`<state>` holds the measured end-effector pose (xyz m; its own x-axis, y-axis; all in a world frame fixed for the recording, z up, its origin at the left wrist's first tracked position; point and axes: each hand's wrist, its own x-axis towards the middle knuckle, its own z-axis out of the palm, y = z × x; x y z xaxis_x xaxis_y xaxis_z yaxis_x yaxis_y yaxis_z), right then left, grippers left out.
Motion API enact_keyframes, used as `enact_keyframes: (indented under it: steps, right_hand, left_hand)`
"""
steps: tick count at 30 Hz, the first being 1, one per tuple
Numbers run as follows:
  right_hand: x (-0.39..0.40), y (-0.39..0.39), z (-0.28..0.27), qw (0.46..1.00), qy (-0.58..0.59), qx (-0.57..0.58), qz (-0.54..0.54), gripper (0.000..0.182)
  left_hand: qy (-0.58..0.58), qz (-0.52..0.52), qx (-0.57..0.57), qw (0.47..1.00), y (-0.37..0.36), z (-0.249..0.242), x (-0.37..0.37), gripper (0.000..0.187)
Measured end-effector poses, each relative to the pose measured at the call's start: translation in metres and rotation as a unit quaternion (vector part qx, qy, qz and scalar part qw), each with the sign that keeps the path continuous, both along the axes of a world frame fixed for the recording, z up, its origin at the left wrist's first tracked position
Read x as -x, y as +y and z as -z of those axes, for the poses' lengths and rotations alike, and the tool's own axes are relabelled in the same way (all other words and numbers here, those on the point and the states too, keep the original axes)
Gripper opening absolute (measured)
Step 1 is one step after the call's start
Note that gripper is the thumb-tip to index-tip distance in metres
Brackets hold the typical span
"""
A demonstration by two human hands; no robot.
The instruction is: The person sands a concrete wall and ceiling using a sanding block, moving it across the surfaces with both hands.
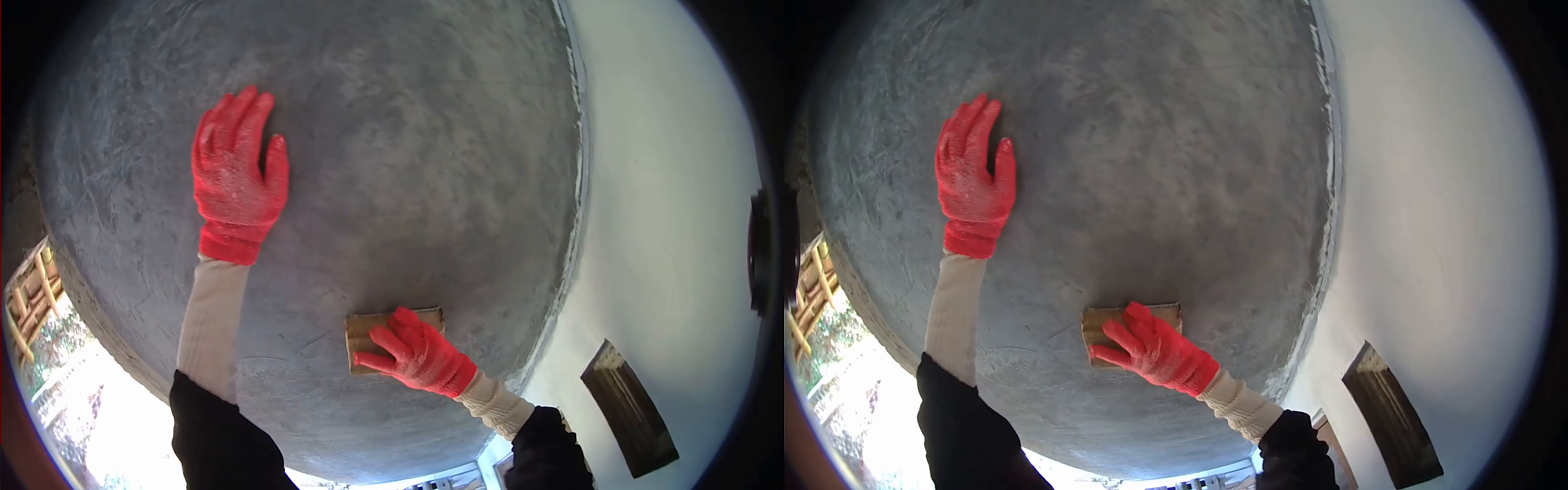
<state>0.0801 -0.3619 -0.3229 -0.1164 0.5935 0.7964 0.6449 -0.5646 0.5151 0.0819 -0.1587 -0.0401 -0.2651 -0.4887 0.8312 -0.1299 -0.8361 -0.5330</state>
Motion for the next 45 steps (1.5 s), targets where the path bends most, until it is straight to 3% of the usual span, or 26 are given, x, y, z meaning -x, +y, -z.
enact_keyframes:
  steps: [1, 3, 5, 7, 8, 10, 13, 15, 18, 21, 22, 24, 25, 29, 30, 32, 33, 35, 37, 40, 43, 44, 45]
  right_hand:
    - [0.01, -0.009, -0.01, 1.0, 0.005, -0.008, 0.003, 0.079]
    - [0.029, -0.049, -0.053, 0.982, 0.158, -0.072, 0.079, 0.078]
    - [0.018, -0.083, -0.068, 0.936, 0.041, -0.332, 0.111, 0.084]
    - [-0.008, -0.113, -0.074, 0.841, 0.035, -0.517, 0.157, 0.09]
    - [-0.01, -0.111, -0.07, 0.84, 0.037, -0.518, 0.159, 0.09]
    - [-0.005, -0.094, -0.055, 0.783, 0.052, -0.57, 0.244, 0.092]
    - [0.019, -0.019, -0.001, 0.883, 0.053, -0.457, 0.094, 0.087]
    - [0.022, 0.002, 0.027, 0.974, 0.127, -0.184, 0.021, 0.083]
    - [0.026, -0.033, 0.02, 0.953, 0.144, -0.26, 0.054, 0.071]
    - [0.002, -0.081, 0.02, 0.847, -0.013, -0.505, 0.167, 0.092]
    - [-0.006, -0.09, 0.017, 0.845, -0.018, -0.508, 0.167, 0.092]
    - [-0.012, -0.1, 0.019, 0.682, 0.14, -0.695, 0.177, 0.098]
    - [-0.002, -0.083, 0.016, 0.684, 0.158, -0.672, 0.234, 0.099]
    - [0.018, -0.021, 0.062, 0.876, 0.072, -0.466, 0.099, 0.079]
    - [0.02, -0.024, 0.065, 0.873, 0.074, -0.471, 0.102, 0.079]
    - [0.018, -0.045, 0.066, 0.932, 0.115, -0.342, 0.032, 0.07]
    - [0.018, -0.065, 0.058, 0.924, 0.166, -0.333, 0.084, 0.082]
    - [0.011, -0.087, 0.021, 0.851, 0.045, -0.502, 0.146, 0.095]
    - [-0.006, -0.118, -0.001, 0.795, 0.076, -0.569, 0.195, 0.103]
    - [-0.002, -0.123, -0.004, 0.808, 0.067, -0.546, 0.213, 0.102]
    - [0.006, -0.094, 0.096, 0.874, 0.052, -0.458, 0.156, 0.101]
    - [0.007, -0.092, 0.117, 0.908, 0.057, -0.398, 0.119, 0.099]
    - [0.005, -0.095, 0.113, 0.908, 0.053, -0.397, 0.123, 0.099]
  left_hand:
    - [0.007, -0.011, 0.004, 1.0, 0.002, -0.003, 0.001, 0.045]
    - [0.006, -0.019, 0.003, 1.0, 0.011, -0.015, 0.008, 0.045]
    - [-0.001, -0.026, 0.006, 1.0, 0.015, -0.019, 0.006, 0.045]
    - [-0.008, -0.029, 0.031, 0.999, 0.018, -0.018, 0.005, 0.043]
    - [-0.005, -0.028, 0.029, 0.999, 0.017, -0.018, 0.005, 0.043]
    - [0.002, -0.028, -0.012, 1.0, 0.013, -0.016, 0.007, 0.043]
    - [-0.001, -0.044, -0.028, 0.999, 0.017, -0.018, 0.006, 0.042]
    - [0.011, -0.053, -0.038, 0.998, 0.018, -0.017, 0.007, 0.042]
    - [0.007, -0.071, -0.069, 0.995, 0.018, -0.019, 0.01, 0.042]
    - [-0.001, -0.073, -0.092, 0.993, 0.022, -0.016, 0.008, 0.043]
    - [0.006, -0.068, -0.098, 0.993, 0.022, -0.016, 0.006, 0.044]
    - [0.015, -0.071, -0.092, 0.993, 0.021, -0.016, 0.006, 0.045]
    - [0.026, -0.077, -0.085, 0.993, 0.02, -0.014, 0.007, 0.045]
    - [0.029, -0.092, -0.109, 0.989, 0.02, -0.015, 0.008, 0.045]
    - [0.034, -0.092, -0.112, 0.989, 0.021, -0.015, 0.008, 0.045]
    - [0.033, -0.087, -0.119, 0.989, 0.022, -0.018, 0.007, 0.045]
    - [0.029, -0.089, -0.122, 0.988, 0.022, -0.018, 0.007, 0.044]
    - [0.027, -0.089, -0.126, 0.988, 0.023, -0.017, 0.006, 0.044]
    - [0.018, -0.102, -0.119, 0.987, 0.025, -0.017, 0.006, 0.042]
    - [0.024, -0.106, -0.114, 0.987, 0.025, -0.017, 0.007, 0.041]
    - [0.02, -0.111, -0.121, 0.986, 0.028, -0.017, 0.006, 0.042]
    - [0.019, -0.107, -0.118, 0.987, 0.028, -0.016, 0.005, 0.042]
    - [0.022, -0.107, -0.117, 0.987, 0.027, -0.016, 0.005, 0.042]
